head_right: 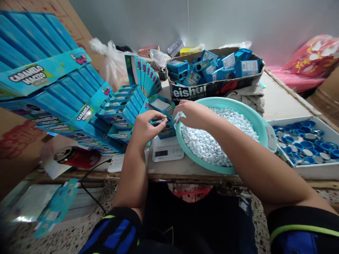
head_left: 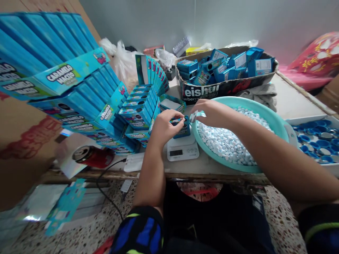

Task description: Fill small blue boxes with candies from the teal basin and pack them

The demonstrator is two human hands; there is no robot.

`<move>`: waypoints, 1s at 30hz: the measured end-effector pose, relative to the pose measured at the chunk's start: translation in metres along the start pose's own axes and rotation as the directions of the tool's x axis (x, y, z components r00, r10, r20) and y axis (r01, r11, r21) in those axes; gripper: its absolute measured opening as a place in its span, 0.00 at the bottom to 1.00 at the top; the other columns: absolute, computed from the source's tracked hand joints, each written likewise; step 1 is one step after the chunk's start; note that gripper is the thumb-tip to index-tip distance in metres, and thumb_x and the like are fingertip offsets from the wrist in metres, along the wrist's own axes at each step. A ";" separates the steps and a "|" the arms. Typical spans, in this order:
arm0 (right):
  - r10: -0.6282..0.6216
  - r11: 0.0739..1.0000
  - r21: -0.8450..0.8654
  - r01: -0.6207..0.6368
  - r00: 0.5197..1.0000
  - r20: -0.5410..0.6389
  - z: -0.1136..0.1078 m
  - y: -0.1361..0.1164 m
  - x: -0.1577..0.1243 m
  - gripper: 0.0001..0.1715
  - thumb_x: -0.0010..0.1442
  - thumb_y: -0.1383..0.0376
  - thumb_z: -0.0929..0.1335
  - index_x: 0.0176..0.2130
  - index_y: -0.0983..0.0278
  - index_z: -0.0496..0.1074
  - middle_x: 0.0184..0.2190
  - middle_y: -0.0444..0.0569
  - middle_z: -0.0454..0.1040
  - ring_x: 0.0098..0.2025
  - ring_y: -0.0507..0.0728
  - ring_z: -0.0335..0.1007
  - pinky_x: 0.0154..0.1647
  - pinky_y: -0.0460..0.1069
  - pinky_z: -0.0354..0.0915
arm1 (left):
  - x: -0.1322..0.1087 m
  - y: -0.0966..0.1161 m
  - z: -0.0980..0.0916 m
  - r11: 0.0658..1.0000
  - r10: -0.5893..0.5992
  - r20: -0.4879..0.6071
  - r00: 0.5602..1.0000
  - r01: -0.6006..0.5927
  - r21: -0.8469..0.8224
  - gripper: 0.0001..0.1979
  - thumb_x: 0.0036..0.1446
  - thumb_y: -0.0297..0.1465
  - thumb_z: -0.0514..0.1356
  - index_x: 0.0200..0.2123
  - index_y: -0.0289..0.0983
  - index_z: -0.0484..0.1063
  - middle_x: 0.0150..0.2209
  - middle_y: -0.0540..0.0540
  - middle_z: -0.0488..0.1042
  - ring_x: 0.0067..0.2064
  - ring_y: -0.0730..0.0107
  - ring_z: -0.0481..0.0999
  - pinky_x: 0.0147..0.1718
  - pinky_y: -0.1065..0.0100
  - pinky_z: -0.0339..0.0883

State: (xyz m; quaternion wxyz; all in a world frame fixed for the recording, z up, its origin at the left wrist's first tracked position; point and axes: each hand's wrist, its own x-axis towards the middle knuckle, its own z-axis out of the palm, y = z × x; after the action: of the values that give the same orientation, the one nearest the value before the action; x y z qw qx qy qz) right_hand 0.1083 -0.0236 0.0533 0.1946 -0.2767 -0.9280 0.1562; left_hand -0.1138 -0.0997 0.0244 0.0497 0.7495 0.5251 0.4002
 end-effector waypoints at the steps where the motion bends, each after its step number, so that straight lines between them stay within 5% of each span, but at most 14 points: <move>1: -0.002 1.000 0.000 0.002 1.000 0.003 0.000 0.000 0.000 0.17 0.60 0.73 0.68 0.44 0.60 0.82 0.45 0.52 0.78 0.48 0.61 0.75 0.54 0.56 0.71 | 0.000 0.000 0.000 1.000 -0.002 0.009 1.000 0.002 -0.003 0.04 0.60 0.32 0.64 0.37 0.39 0.79 0.38 0.46 0.82 0.41 0.64 0.80 0.45 0.62 0.75; 20: 0.120 0.990 -0.085 -0.116 0.992 0.045 -0.003 -0.002 0.000 0.16 0.64 0.71 0.68 0.49 0.61 0.81 0.49 0.54 0.77 0.45 0.60 0.75 0.46 0.52 0.70 | 0.002 0.002 -0.005 0.998 -0.037 0.036 0.999 0.039 -0.051 0.05 0.60 0.33 0.65 0.38 0.39 0.81 0.37 0.47 0.83 0.40 0.64 0.81 0.43 0.64 0.74; 30: 0.314 0.936 -0.237 -0.261 0.923 0.223 -0.012 -0.008 0.000 0.22 0.67 0.66 0.67 0.59 0.61 0.76 0.55 0.57 0.77 0.51 0.64 0.74 0.48 0.54 0.68 | 0.004 -0.004 -0.003 0.986 0.165 -0.243 0.956 -0.162 0.033 0.06 0.63 0.36 0.66 0.37 0.40 0.78 0.38 0.47 0.82 0.43 0.64 0.81 0.49 0.60 0.75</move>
State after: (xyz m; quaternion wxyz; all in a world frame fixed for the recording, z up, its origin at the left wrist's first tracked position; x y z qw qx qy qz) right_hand 0.1096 -0.0275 0.0669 0.0182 -0.4063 -0.9053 0.1224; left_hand -0.1185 -0.0960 0.0268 -0.0536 0.7355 0.4661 0.4888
